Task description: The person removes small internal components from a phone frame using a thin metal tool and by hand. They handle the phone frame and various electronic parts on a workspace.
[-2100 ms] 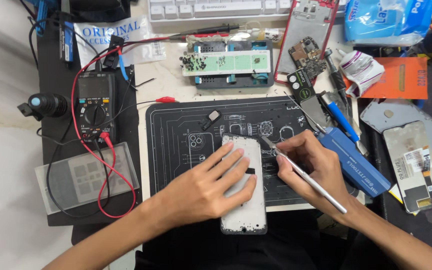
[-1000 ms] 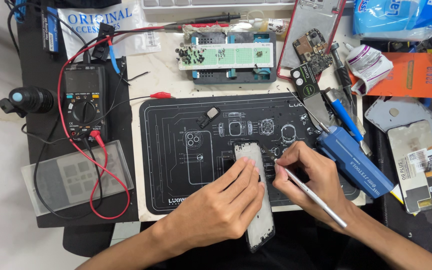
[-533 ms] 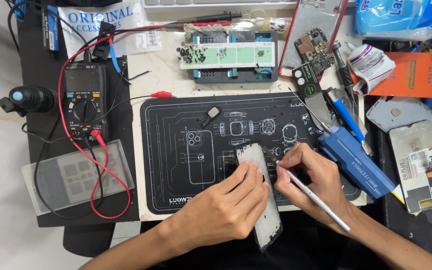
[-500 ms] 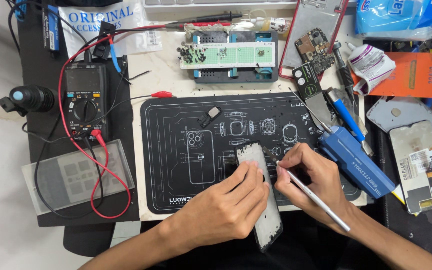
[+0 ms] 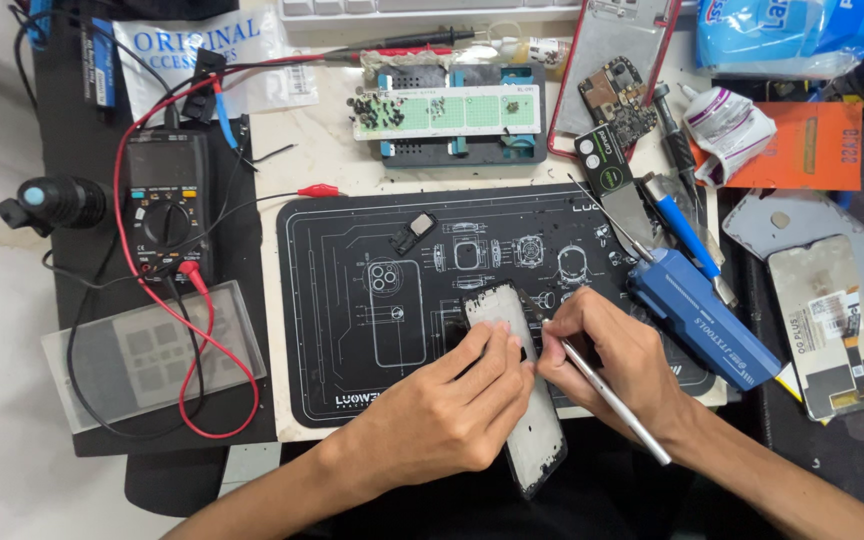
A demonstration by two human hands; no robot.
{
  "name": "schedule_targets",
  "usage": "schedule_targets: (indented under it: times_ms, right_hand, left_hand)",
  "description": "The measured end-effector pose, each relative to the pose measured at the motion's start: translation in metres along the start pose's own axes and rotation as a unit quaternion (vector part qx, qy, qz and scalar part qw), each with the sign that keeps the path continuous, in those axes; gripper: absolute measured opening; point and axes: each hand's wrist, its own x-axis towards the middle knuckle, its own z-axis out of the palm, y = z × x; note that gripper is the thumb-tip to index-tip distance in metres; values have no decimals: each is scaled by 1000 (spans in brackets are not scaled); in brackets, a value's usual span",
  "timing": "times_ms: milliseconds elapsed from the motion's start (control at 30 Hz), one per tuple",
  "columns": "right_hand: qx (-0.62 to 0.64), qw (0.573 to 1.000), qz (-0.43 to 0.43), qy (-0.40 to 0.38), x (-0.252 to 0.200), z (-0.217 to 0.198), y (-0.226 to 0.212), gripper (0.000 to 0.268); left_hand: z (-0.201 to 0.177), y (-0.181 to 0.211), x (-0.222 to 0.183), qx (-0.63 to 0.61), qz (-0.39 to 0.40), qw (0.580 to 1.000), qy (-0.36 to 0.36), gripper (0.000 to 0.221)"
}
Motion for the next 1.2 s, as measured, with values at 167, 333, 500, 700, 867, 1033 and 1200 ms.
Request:
schedule_targets:
  times_ms: [167, 333, 500, 700, 867, 1033, 1200]
  right_hand:
    - [0, 999, -38, 6, 3, -1, -2, 23]
    - [8, 1000, 13, -15, 6, -2, -3, 23]
    - [9, 999, -36, -9, 6, -2, -1, 24]
    - [7, 999, -43, -10, 7, -2, -1, 25]
    - [3, 999, -52, -15, 8, -4, 0, 25]
    - [-3, 997, -69, -22, 8, -7, 1, 27]
    - [-11, 996, -90, -25, 10, -8, 5, 23]
  left_hand:
    - [-1, -1, -2, 0, 4, 1000, -5, 33]
    - [-2, -1, -3, -10, 0, 1000, -1, 33]
    - [0, -3, -4, -19, -1, 1000, 7, 34]
    - [-1, -3, -6, -28, -2, 1000, 4, 35]
    - [-2, -5, -8, -59, -15, 998, 4, 34]
    - [-8, -22, -18, -185, -55, 981, -5, 34]
    - [-11, -39, -24, -297, -106, 949, 1, 35]
